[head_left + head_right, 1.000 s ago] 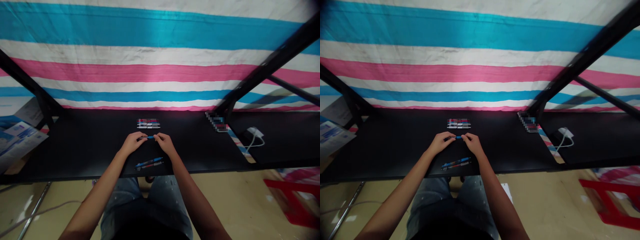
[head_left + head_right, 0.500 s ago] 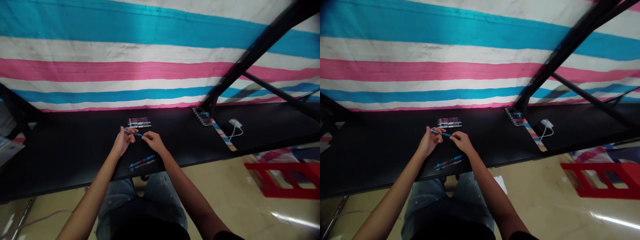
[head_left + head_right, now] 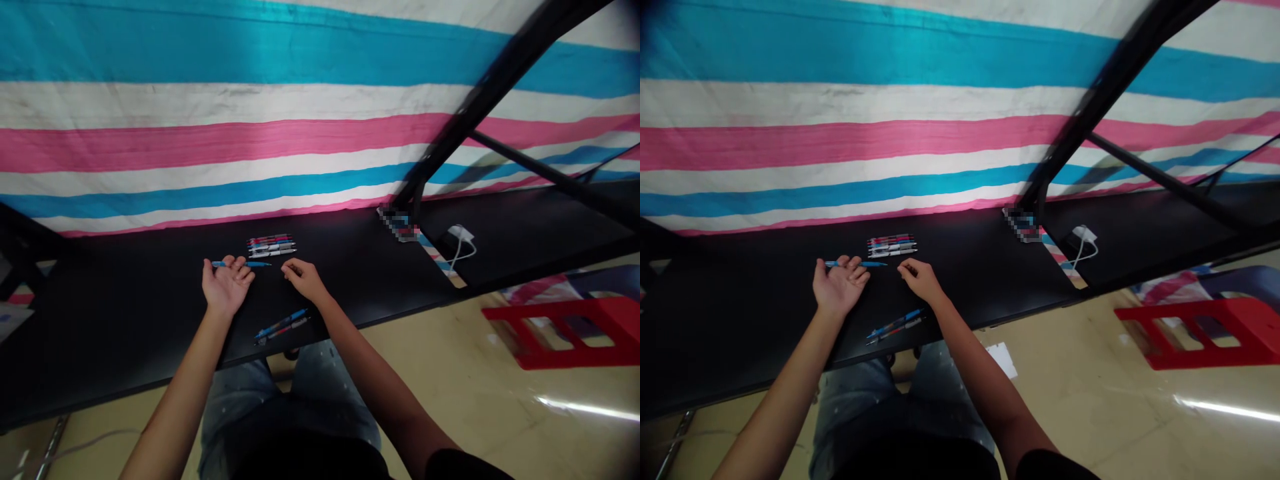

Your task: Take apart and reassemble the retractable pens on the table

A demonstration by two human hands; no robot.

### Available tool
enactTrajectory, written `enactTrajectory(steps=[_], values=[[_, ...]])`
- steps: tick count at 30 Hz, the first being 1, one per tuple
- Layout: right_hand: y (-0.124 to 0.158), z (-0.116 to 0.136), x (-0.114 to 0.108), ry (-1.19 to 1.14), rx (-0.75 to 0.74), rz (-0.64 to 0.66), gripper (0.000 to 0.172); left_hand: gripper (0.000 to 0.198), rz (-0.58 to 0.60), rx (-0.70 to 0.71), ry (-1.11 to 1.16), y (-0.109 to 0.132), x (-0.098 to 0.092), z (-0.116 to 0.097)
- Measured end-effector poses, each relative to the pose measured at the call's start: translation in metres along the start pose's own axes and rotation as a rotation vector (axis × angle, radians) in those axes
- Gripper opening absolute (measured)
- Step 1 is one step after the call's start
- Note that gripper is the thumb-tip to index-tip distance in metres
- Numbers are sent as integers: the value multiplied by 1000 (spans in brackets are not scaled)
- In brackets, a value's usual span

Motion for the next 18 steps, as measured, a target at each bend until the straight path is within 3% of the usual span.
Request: enactTrajectory(steps=[4,18], values=[[0,-2,0,-11,1,10,20,54,-23,57,51,1,-6,-8],[2,4,-1,31,11,30,23,52,-119,39,61,1,-10,-6]])
Point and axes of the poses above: each hand's wrist, its own y-axis away from the middle knuckle, its own x-axis out of the palm, z = x × y, the point moved 4 cm from there along -y, towards the middle knuckle, and after that the axes turned 13 degrees about z, right-handed, at the moved point
